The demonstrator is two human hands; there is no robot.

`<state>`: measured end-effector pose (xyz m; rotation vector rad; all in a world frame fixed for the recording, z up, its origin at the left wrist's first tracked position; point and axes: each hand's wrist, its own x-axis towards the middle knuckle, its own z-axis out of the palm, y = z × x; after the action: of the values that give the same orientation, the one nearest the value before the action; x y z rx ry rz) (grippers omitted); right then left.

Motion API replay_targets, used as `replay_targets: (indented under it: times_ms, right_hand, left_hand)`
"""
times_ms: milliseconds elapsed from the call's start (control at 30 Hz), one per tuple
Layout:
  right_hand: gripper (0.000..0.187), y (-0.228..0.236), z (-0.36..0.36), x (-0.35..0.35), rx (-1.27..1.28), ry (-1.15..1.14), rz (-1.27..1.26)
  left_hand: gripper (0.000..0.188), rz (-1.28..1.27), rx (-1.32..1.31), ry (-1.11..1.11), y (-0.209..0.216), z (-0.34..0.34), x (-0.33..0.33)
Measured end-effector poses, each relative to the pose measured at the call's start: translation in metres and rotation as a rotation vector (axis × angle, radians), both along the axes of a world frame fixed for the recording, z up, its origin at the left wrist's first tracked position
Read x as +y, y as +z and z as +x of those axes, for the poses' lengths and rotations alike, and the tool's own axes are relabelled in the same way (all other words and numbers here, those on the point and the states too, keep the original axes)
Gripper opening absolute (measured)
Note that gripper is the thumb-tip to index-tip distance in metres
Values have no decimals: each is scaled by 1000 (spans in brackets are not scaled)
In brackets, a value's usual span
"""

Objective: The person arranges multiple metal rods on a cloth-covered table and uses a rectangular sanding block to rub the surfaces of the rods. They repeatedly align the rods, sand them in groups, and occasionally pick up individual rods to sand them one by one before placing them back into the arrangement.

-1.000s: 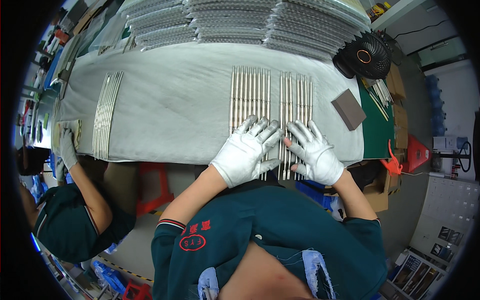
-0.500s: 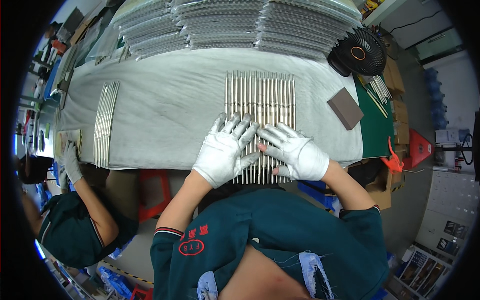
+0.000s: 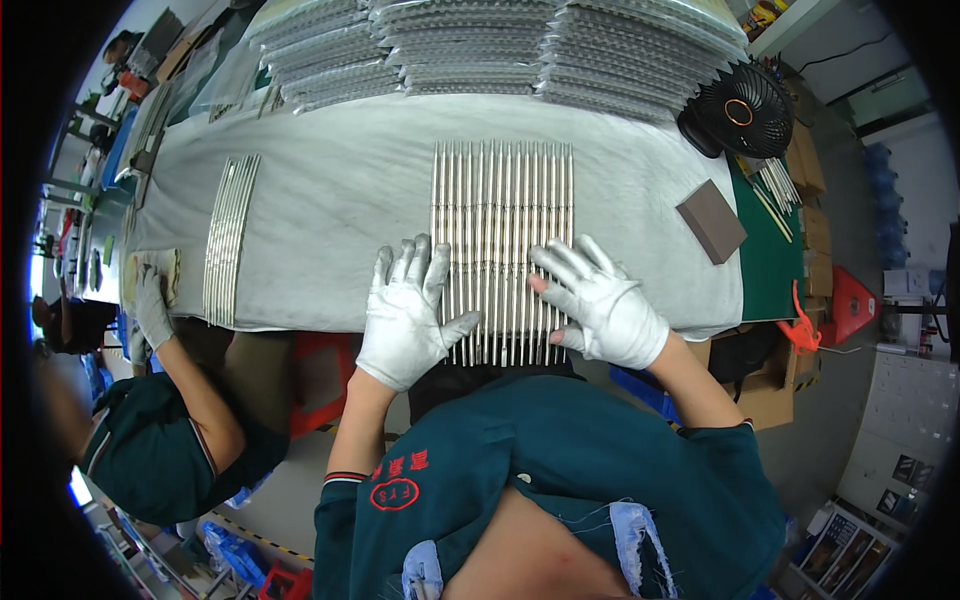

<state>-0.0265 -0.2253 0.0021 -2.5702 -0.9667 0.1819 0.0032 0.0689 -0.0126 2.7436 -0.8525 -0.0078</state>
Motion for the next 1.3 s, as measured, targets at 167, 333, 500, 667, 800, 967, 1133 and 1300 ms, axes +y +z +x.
replay_targets:
  times_ms: [167,333,500,667,800,967,1133,1300]
  right_hand:
    - [70,-1,-15,-17,-17,-150,-47]
    - [70,2,-9,0,14,-92,-15]
    - [69,-7,12,35,-23,-3,49]
    - [72,-11,17,40,-39,-1,115]
    - [79,-1,27,-9,-180,-263,128]
    - [96,24,14,-111,-204,-865,-422]
    - [85,27,0,-140,-10,-1042,-451]
    - [69,45,6,-120,-398,-927,-49]
  left_hand:
    - [92,-14,19,-1,0,0,-1]
    - [93,11,17,-28,1,4,-1]
    - [93,2,9,-105,1,10,-8]
    - [91,-54,28,-139,-2,6,-18]
    - [89,-111,85,-251,11,-14,-32]
    - [83,-91,64,-352,4,-31,-48]
    - [84,-50,-6,-299,-2,-39,-53]
    - [78,33,-48,-256,-3,-46,-56]
